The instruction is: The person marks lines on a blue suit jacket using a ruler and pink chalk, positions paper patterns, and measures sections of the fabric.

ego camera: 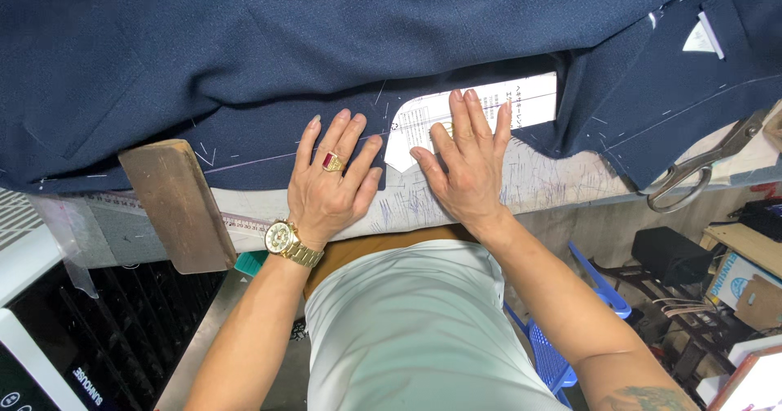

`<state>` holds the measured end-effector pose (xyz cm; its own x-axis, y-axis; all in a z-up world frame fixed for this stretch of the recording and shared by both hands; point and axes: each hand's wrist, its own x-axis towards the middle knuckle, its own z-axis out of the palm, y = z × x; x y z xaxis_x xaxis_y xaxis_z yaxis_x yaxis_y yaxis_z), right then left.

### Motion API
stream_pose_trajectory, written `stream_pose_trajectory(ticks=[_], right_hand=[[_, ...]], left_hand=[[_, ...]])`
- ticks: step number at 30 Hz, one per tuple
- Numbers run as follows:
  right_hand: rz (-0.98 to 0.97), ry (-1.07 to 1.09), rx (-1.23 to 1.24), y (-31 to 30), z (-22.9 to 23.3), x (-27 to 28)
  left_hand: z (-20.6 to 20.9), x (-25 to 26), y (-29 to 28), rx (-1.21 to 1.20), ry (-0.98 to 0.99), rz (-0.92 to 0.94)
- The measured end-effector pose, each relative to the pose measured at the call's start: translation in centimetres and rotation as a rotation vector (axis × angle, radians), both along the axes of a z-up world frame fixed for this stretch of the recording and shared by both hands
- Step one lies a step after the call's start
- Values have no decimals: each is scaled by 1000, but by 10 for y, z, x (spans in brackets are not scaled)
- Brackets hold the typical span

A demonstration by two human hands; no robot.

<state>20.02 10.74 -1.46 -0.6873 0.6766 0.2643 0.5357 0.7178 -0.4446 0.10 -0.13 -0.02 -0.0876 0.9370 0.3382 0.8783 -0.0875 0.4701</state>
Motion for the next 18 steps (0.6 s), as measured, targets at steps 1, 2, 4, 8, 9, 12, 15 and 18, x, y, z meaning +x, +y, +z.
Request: stream_pose_trajectory(ticks=[1, 2, 4, 8, 9, 12, 15, 18], right_hand=[[-1, -3, -1, 0, 0, 0], [-2, -6, -2, 0, 0, 0], [0, -5, -3, -1, -1, 0], [0, -9, -11, -1, -1, 0], [0, -10, -11, -1, 0, 0], [-3, -13, -12, -1, 1, 0], [-1, -13, -14, 0, 1, 0], [-1, -11, -24, 0, 1, 0]], left_hand=[[0, 0, 0, -1, 2, 6], [0, 1, 0, -3, 4, 11], [0, 0, 0, -4, 15, 8], [-1, -1, 0, -8, 23, -6], [1, -1, 1, -8, 22, -6], [3, -2, 2, -15, 33, -26], [2, -2, 1, -27, 43, -29], [2, -2, 0, -35, 41, -38]])
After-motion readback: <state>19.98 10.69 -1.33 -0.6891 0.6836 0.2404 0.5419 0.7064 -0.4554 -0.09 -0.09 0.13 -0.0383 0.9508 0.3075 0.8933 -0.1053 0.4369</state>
